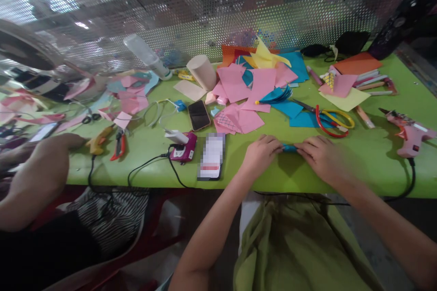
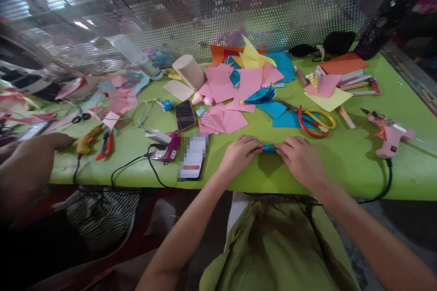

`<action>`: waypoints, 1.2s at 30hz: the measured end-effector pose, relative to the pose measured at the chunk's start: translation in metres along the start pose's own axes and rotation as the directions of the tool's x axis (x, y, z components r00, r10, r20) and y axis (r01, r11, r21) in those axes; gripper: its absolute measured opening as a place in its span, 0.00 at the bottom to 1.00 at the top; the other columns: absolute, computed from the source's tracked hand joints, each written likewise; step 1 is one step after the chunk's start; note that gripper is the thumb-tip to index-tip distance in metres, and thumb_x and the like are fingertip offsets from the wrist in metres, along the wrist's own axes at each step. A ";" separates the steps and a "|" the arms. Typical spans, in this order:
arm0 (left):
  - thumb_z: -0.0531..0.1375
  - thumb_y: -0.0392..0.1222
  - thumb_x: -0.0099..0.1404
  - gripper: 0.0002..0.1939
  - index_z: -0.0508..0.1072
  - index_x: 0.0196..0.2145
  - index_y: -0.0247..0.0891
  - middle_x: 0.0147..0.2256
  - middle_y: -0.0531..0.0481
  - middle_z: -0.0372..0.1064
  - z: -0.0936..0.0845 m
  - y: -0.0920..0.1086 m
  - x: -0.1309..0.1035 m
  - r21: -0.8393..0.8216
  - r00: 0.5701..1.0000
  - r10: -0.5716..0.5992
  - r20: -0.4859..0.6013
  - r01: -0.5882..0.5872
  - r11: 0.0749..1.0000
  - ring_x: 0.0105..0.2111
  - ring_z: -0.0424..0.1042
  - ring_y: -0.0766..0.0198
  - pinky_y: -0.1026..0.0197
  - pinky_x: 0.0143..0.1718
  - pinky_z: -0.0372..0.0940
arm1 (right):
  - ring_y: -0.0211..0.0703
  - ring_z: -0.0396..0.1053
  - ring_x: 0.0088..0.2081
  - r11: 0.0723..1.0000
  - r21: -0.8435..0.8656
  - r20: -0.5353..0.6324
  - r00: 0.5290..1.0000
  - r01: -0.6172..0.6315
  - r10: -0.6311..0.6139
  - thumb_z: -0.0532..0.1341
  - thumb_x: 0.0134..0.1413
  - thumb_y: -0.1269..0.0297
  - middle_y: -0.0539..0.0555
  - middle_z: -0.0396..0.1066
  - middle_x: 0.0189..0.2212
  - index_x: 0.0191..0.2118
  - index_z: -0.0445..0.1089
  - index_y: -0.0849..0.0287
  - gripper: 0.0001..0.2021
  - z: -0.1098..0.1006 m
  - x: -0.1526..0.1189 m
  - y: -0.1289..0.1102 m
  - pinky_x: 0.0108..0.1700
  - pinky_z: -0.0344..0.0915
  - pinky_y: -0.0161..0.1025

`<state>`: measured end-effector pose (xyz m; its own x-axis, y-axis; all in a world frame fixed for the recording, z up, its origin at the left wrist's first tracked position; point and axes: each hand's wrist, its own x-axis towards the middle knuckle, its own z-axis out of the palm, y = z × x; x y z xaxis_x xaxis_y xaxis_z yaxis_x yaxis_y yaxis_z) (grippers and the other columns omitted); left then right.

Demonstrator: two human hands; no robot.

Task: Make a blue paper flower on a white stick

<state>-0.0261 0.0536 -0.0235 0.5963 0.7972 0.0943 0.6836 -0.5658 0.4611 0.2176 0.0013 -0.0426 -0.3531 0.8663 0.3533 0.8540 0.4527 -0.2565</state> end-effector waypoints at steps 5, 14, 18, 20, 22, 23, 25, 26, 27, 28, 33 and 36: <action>0.63 0.42 0.76 0.16 0.77 0.59 0.47 0.53 0.46 0.79 -0.001 0.003 -0.004 0.044 1.000 -0.002 0.000 0.002 0.999 0.54 0.75 0.54 0.55 0.54 0.72 | 0.54 0.74 0.41 1.000 0.025 0.005 1.000 0.000 0.000 0.59 0.76 0.61 0.57 0.79 0.38 0.48 0.82 0.54 0.13 -0.001 0.003 0.003 0.42 0.68 0.50; 0.61 0.42 0.78 0.09 0.80 0.51 0.46 0.51 0.47 0.77 -0.001 0.014 0.002 0.184 0.998 -0.032 0.054 0.021 0.983 0.52 0.75 0.54 0.56 0.49 0.70 | 0.55 0.74 0.42 1.000 -0.010 0.014 1.000 0.013 -0.013 0.57 0.77 0.61 0.58 0.81 0.41 0.54 0.80 0.54 0.14 -0.001 0.003 0.003 0.44 0.68 0.51; 0.60 0.40 0.78 0.09 0.79 0.51 0.46 0.51 0.47 0.76 -0.002 0.014 0.005 0.160 0.997 -0.054 0.052 0.045 0.986 0.51 0.75 0.54 0.56 0.48 0.70 | 0.54 0.76 0.44 1.000 0.001 -0.018 1.000 0.005 -0.005 0.58 0.77 0.60 0.58 0.82 0.45 0.52 0.79 0.53 0.12 0.001 0.001 0.002 0.44 0.69 0.51; 0.60 0.41 0.78 0.09 0.80 0.51 0.45 0.50 0.47 0.77 -0.003 0.014 0.006 0.131 0.996 -0.067 0.055 0.060 0.990 0.52 0.75 0.54 0.55 0.49 0.70 | 0.55 0.76 0.44 1.000 0.013 -0.023 1.000 0.009 -0.009 0.61 0.75 0.60 0.58 0.82 0.45 0.49 0.79 0.53 0.09 0.002 0.001 0.003 0.45 0.69 0.51; 0.60 0.42 0.78 0.08 0.80 0.50 0.45 0.50 0.47 0.77 -0.004 0.014 0.008 0.097 0.995 -0.077 0.056 0.071 0.993 0.53 0.75 0.54 0.55 0.51 0.71 | 0.55 0.77 0.45 0.999 0.031 -0.013 1.000 0.008 -0.008 0.62 0.74 0.61 0.58 0.82 0.44 0.48 0.78 0.53 0.07 0.002 0.003 0.005 0.45 0.69 0.51; 0.60 0.42 0.78 0.08 0.80 0.50 0.45 0.50 0.47 0.77 -0.005 0.014 0.008 0.083 0.995 -0.078 0.058 0.073 0.994 0.53 0.75 0.54 0.54 0.52 0.71 | 0.55 0.77 0.45 0.999 0.046 -0.004 1.000 0.005 -0.005 0.62 0.74 0.62 0.57 0.82 0.43 0.48 0.78 0.52 0.07 0.002 0.004 0.005 0.45 0.69 0.51; 0.60 0.42 0.78 0.08 0.79 0.49 0.44 0.50 0.46 0.77 -0.006 0.014 0.008 0.072 0.995 -0.078 0.062 0.073 0.995 0.54 0.75 0.54 0.54 0.53 0.71 | 0.56 0.77 0.44 0.997 0.077 0.018 1.000 -0.005 0.003 0.63 0.73 0.62 0.57 0.82 0.42 0.47 0.78 0.52 0.06 0.002 0.007 0.007 0.45 0.69 0.51; 0.60 0.42 0.78 0.08 0.79 0.50 0.44 0.51 0.46 0.77 -0.006 0.015 0.008 0.075 0.995 -0.075 0.066 0.070 0.995 0.54 0.75 0.54 0.53 0.53 0.71 | 0.56 0.77 0.44 0.996 0.085 0.028 1.000 -0.010 0.008 0.63 0.72 0.61 0.57 0.81 0.41 0.46 0.78 0.52 0.06 0.002 0.009 0.008 0.45 0.69 0.51; 0.60 0.42 0.78 0.09 0.79 0.51 0.44 0.51 0.46 0.77 -0.005 0.015 0.008 0.083 0.995 -0.070 0.067 0.064 0.995 0.54 0.75 0.54 0.53 0.53 0.71 | 0.56 0.77 0.44 0.996 0.086 0.038 0.999 -0.017 0.014 0.64 0.72 0.62 0.57 0.81 0.41 0.45 0.78 0.53 0.05 0.002 0.010 0.009 0.45 0.69 0.51; 0.60 0.41 0.77 0.11 0.78 0.54 0.44 0.53 0.46 0.77 -0.005 0.015 0.007 0.095 0.996 -0.061 0.063 0.055 0.994 0.55 0.75 0.53 0.53 0.53 0.71 | 0.56 0.76 0.44 0.996 0.080 0.049 0.999 -0.023 0.019 0.64 0.71 0.62 0.57 0.81 0.40 0.45 0.78 0.53 0.05 0.001 0.012 0.009 0.44 0.69 0.51; 0.60 0.34 0.75 0.18 0.75 0.60 0.47 0.58 0.47 0.77 -0.001 0.014 0.005 0.168 0.998 0.054 0.028 -0.058 0.984 0.58 0.73 0.53 0.50 0.57 0.67 | 0.56 0.76 0.44 0.996 0.079 0.070 0.997 -0.042 0.036 0.64 0.71 0.64 0.57 0.79 0.41 0.45 0.79 0.54 0.05 0.001 0.015 0.011 0.44 0.69 0.50; 0.58 0.35 0.77 0.12 0.77 0.53 0.44 0.52 0.47 0.80 0.001 0.013 0.008 0.198 0.995 0.077 0.059 -0.088 0.976 0.56 0.74 0.53 0.51 0.55 0.66 | 0.56 0.75 0.44 0.997 0.071 0.057 0.998 -0.029 0.025 0.63 0.71 0.62 0.58 0.78 0.39 0.44 0.80 0.53 0.07 0.001 0.016 0.013 0.43 0.69 0.51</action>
<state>-0.0122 0.0524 -0.0175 0.6711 0.7373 0.0773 0.6985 -0.6639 0.2671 0.2228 0.0213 -0.0415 -0.3526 0.8880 0.2953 0.8346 0.4411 -0.3299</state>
